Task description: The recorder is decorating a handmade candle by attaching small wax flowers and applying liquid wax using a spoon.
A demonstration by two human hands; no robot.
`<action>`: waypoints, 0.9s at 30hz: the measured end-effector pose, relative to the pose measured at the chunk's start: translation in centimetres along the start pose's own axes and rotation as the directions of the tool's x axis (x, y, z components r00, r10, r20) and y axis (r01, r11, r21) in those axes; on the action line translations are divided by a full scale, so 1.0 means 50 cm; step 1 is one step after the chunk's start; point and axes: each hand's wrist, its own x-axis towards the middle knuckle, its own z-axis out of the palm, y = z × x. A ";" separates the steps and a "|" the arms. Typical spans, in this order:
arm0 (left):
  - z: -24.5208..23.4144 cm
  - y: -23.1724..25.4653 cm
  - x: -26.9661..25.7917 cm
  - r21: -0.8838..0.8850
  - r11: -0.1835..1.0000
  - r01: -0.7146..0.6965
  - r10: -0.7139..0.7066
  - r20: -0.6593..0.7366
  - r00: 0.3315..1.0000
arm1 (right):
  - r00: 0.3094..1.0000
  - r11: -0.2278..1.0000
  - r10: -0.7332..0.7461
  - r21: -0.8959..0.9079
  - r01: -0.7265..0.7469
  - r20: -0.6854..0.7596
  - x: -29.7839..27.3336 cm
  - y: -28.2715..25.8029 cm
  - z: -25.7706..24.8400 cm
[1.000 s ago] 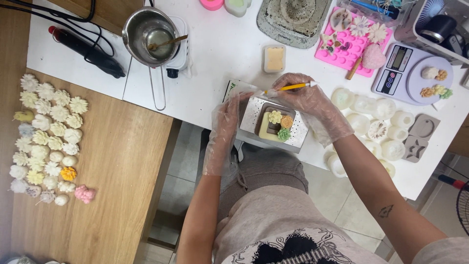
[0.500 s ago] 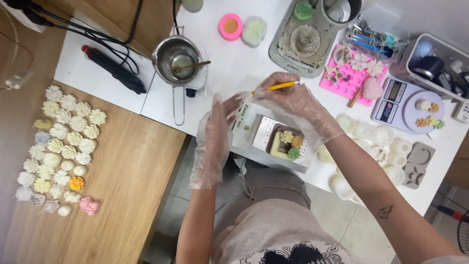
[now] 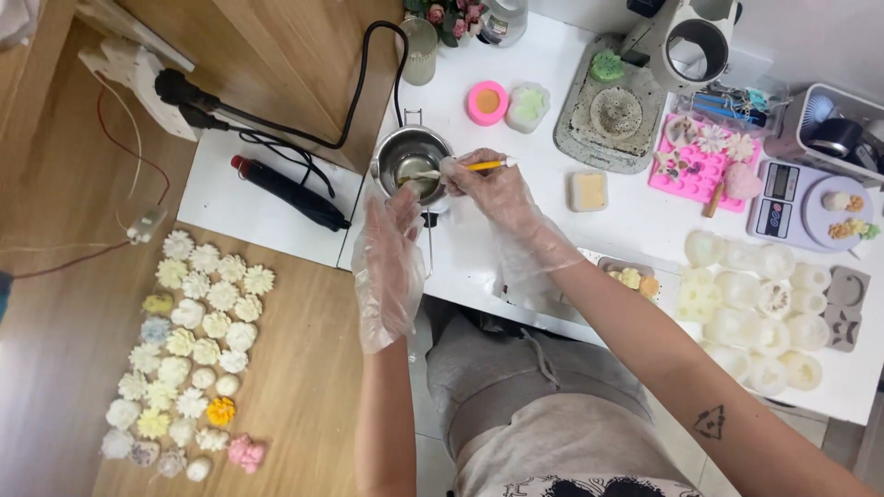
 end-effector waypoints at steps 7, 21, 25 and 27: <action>-0.044 0.016 0.010 0.175 0.976 -0.129 0.152 -0.121 0.981 | 0.936 0.979 0.091 -0.143 -0.147 -0.339 -0.028 -0.004 0.049; -0.071 -0.148 0.005 0.140 0.955 0.261 -0.276 0.103 0.956 | 0.888 0.984 0.019 -0.146 -0.097 -0.459 -0.114 0.110 0.058; -0.071 -0.158 0.008 0.081 0.962 0.263 -0.269 0.090 0.959 | 0.896 0.949 -0.140 -0.317 0.000 -0.421 -0.136 0.063 0.071; -0.077 -0.154 0.009 0.118 0.958 0.261 -0.272 0.086 0.958 | 0.819 0.963 0.092 -0.157 -0.217 -0.566 -0.138 0.015 0.087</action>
